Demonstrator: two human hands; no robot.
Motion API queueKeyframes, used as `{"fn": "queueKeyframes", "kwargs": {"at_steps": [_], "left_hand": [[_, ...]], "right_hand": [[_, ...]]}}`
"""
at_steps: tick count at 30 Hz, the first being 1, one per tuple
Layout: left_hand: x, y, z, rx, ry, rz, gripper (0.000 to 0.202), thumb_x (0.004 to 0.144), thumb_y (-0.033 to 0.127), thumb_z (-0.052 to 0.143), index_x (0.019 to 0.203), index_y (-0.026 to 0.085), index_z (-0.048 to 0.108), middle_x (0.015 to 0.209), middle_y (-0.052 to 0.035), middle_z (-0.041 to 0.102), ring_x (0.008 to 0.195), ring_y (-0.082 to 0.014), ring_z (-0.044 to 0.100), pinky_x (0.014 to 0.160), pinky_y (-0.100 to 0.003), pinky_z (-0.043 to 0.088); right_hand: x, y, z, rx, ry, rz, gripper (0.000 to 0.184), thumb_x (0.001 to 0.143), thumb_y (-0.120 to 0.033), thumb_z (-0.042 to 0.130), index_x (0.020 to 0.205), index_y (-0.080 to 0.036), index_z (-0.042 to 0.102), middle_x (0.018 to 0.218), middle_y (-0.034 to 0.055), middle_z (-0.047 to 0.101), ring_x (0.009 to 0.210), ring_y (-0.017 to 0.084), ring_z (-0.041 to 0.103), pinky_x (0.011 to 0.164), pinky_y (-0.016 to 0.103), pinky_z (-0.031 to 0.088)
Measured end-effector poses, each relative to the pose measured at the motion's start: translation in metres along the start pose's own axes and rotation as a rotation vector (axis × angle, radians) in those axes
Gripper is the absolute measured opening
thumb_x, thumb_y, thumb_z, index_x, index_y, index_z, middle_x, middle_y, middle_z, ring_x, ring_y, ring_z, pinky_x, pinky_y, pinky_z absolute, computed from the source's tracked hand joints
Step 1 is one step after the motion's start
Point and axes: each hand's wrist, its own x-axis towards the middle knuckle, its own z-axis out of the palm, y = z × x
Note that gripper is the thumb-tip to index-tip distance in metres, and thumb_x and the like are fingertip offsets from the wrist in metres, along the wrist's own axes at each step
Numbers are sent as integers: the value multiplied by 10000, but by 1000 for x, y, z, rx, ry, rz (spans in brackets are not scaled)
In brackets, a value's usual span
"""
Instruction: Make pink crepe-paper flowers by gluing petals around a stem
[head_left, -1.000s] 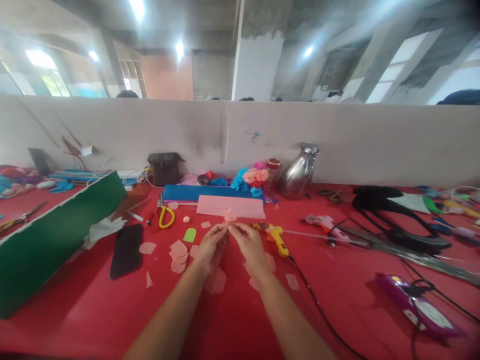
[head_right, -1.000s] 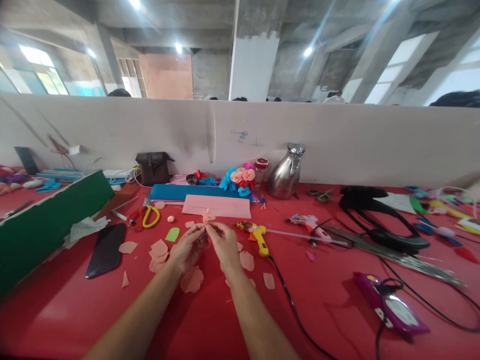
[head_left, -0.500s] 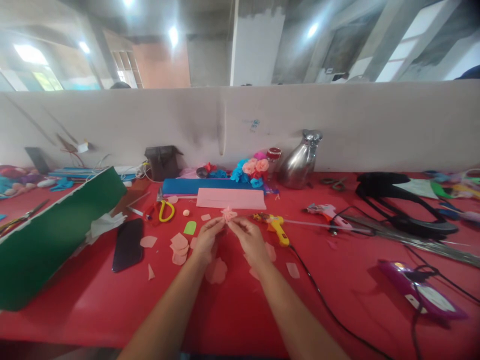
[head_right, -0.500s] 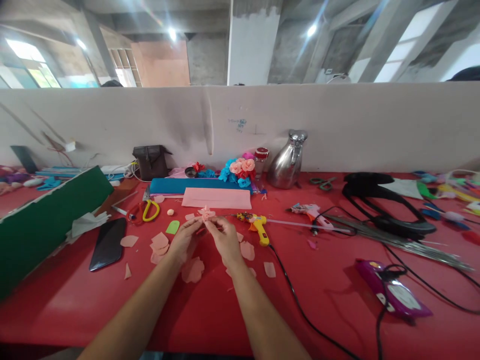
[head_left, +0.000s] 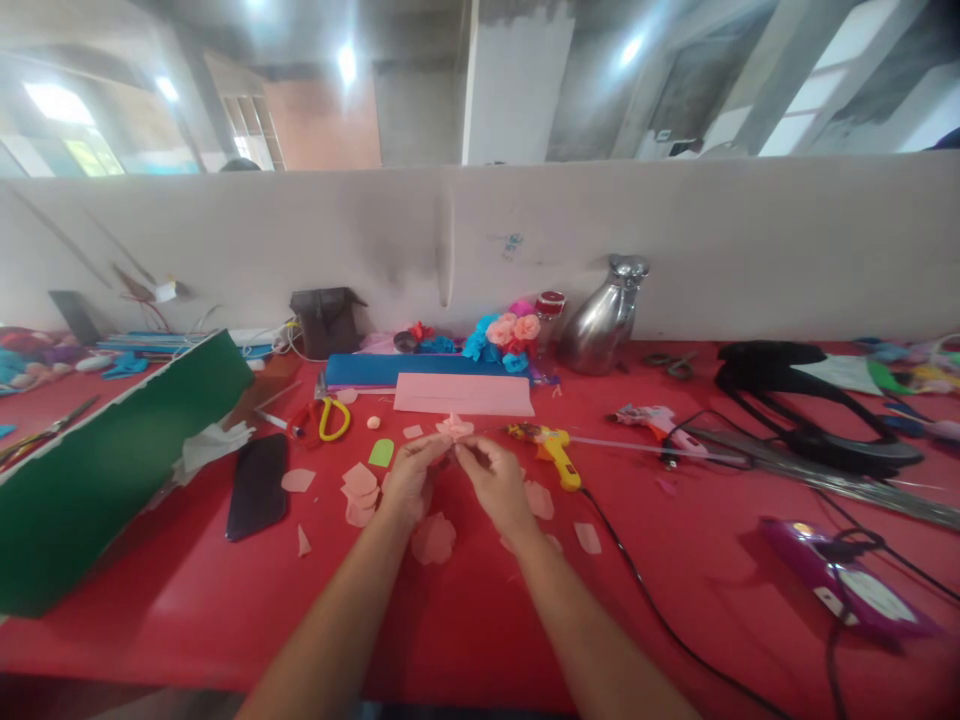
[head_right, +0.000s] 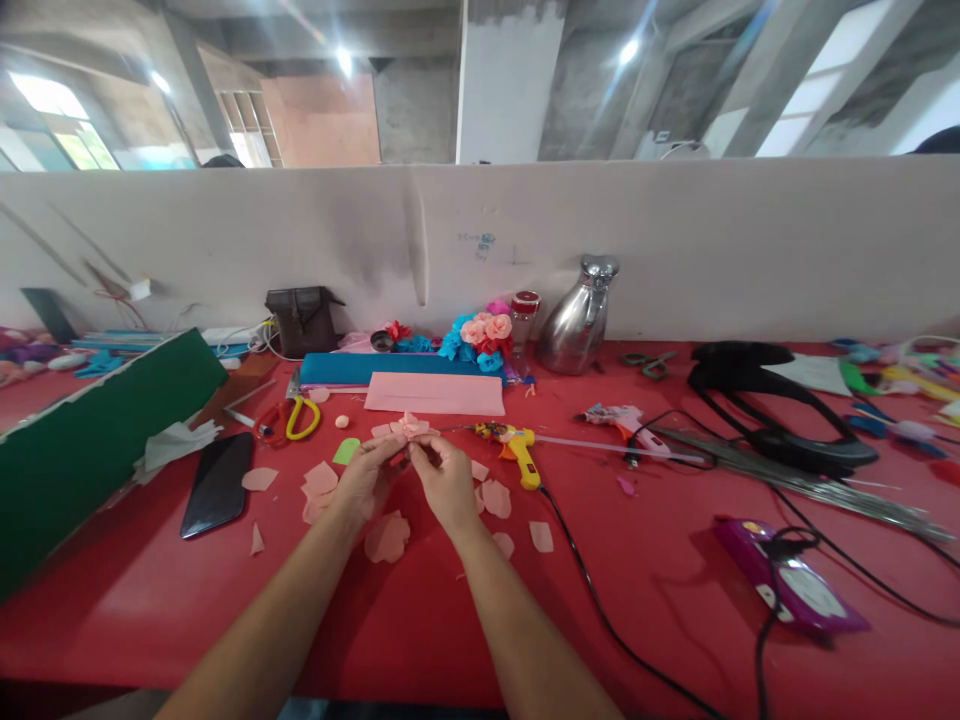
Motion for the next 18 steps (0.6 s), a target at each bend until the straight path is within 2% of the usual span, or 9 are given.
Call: {"fn": "queueKeyframes", "kwargs": {"at_steps": [5, 11, 18], "left_hand": [[-2, 2, 3, 39, -22, -6, 170, 589, 218, 780, 731, 141, 728, 708, -38, 693, 660, -106, 591, 706, -236, 452], [-2, 4, 2, 55, -59, -12, 223, 587, 220, 786, 788, 139, 734, 787, -68, 713, 783, -158, 631, 802, -277, 458], [-6, 12, 2, 203, -88, 165, 150, 611, 212, 761, 749, 166, 726, 808, -54, 709, 873, -207, 628, 841, -323, 451]], "right_hand": [[-1, 0, 1, -23, 10, -13, 173, 785, -323, 560, 806, -191, 671, 770, 38, 696, 712, 196, 633, 679, 307, 500], [-2, 1, 1, 22, -15, -26, 197, 800, -319, 558, 906, -201, 674, 930, 69, 699, 876, 226, 635, 800, 356, 489], [-2, -7, -6, 6, 2, -98, 104, 750, -267, 587, 801, -217, 662, 872, 47, 666, 835, 217, 588, 755, 330, 454]]}}
